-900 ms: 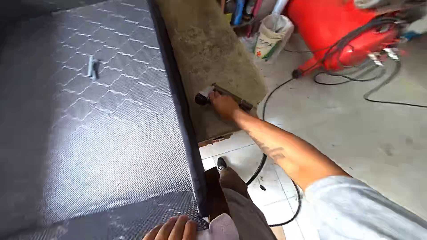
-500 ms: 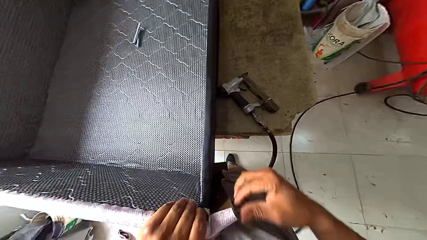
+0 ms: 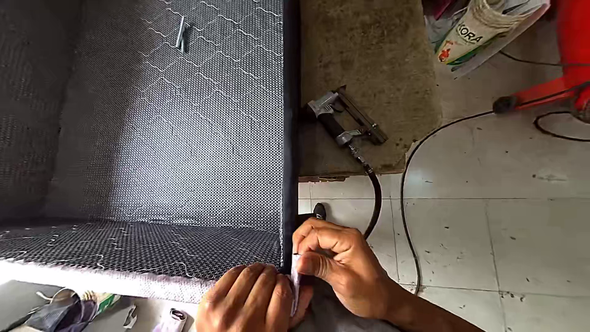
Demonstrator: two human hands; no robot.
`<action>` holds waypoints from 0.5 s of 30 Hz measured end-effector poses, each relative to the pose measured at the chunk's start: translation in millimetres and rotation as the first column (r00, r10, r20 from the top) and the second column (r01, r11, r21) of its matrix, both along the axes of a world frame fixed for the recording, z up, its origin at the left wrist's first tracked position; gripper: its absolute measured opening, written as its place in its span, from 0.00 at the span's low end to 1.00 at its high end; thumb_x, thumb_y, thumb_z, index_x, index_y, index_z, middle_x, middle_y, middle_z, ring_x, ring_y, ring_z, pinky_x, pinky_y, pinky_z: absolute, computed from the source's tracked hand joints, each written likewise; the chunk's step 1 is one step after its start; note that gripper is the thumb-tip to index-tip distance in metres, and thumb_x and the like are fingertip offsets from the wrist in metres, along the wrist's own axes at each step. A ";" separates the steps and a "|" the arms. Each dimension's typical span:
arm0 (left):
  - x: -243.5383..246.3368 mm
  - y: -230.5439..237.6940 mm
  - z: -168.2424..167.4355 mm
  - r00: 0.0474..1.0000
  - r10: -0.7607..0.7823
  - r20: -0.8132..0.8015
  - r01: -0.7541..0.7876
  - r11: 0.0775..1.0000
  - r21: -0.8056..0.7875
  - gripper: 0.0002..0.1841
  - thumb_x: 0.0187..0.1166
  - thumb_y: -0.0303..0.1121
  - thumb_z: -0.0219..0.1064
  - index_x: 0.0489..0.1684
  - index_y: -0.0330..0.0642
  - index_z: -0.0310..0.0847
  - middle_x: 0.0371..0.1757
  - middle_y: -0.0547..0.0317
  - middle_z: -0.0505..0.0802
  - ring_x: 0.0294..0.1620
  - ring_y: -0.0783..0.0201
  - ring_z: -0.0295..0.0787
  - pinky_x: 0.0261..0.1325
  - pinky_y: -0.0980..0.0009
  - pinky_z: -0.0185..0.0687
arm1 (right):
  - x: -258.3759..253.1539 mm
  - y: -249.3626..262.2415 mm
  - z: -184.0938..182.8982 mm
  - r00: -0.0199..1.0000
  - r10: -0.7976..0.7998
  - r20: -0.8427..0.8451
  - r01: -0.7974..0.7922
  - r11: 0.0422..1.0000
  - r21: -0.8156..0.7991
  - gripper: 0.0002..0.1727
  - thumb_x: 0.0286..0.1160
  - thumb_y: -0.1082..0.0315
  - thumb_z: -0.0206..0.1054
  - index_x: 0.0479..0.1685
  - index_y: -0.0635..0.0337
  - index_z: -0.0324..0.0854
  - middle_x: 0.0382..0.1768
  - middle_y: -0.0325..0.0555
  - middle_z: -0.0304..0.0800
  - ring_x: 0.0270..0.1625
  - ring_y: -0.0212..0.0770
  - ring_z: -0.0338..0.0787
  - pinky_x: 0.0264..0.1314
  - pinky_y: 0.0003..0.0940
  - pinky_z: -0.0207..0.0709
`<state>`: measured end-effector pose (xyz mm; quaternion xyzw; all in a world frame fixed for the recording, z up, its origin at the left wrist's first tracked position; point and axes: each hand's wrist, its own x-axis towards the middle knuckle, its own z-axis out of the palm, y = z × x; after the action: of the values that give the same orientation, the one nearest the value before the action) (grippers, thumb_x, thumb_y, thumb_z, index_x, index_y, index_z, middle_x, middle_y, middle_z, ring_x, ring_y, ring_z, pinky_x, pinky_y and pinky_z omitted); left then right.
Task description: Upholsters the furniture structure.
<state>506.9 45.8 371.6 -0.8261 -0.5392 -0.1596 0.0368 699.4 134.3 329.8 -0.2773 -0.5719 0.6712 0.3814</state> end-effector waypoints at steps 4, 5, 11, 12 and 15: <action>3.4 -0.8 -1.9 0.999 0.038 0.002 -0.038 0.999 0.028 0.22 0.86 0.50 0.59 0.25 0.44 0.84 0.24 0.57 0.92 0.28 0.59 0.91 0.31 0.65 0.81 | 16.5 23.0 -6.3 0.999 0.027 0.023 -0.031 0.980 0.198 0.21 0.80 0.44 0.68 0.47 0.54 0.86 0.53 0.38 0.87 0.61 0.36 0.87 0.62 0.35 0.86; 3.4 -0.6 -2.5 0.999 0.038 0.009 -0.038 0.999 0.029 0.22 0.86 0.50 0.59 0.25 0.44 0.83 0.24 0.57 0.92 0.28 0.59 0.91 0.31 0.64 0.81 | 23.4 29.9 -6.6 0.997 0.055 0.052 -0.068 0.954 0.292 0.25 0.75 0.39 0.70 0.55 0.50 0.86 0.59 0.38 0.85 0.65 0.35 0.85 0.65 0.35 0.86; 2.2 -0.5 1.1 0.997 -0.017 0.075 0.017 1.000 0.000 0.16 0.87 0.47 0.60 0.39 0.45 0.84 0.39 0.55 0.96 0.38 0.58 0.94 0.37 0.66 0.84 | 20.6 42.2 -15.0 0.954 0.288 0.079 -0.282 0.783 0.554 0.05 0.77 0.65 0.73 0.43 0.49 0.95 0.58 0.44 0.91 0.68 0.42 0.83 0.71 0.38 0.78; 2.1 0.3 2.2 0.996 -0.036 0.087 0.037 0.999 -0.012 0.15 0.86 0.47 0.62 0.41 0.45 0.85 0.40 0.54 0.96 0.40 0.58 0.94 0.40 0.66 0.86 | 20.9 43.5 -18.2 0.950 0.307 0.061 -0.289 0.783 0.551 0.06 0.78 0.67 0.71 0.41 0.50 0.95 0.54 0.43 0.93 0.66 0.41 0.84 0.70 0.37 0.77; 5.2 1.1 5.8 0.988 -0.072 0.134 0.082 0.994 -0.075 0.10 0.82 0.42 0.68 0.47 0.47 0.89 0.46 0.56 0.95 0.51 0.57 0.93 0.54 0.62 0.89 | 22.6 41.3 -26.3 0.929 0.367 -0.044 -0.299 0.816 0.495 0.10 0.83 0.69 0.66 0.40 0.57 0.94 0.48 0.43 0.95 0.63 0.42 0.87 0.71 0.38 0.77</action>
<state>512.1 46.9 377.4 -0.8348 -0.5141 -0.1932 -0.0380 722.0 175.6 303.5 -0.0227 -0.7322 0.5820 0.3529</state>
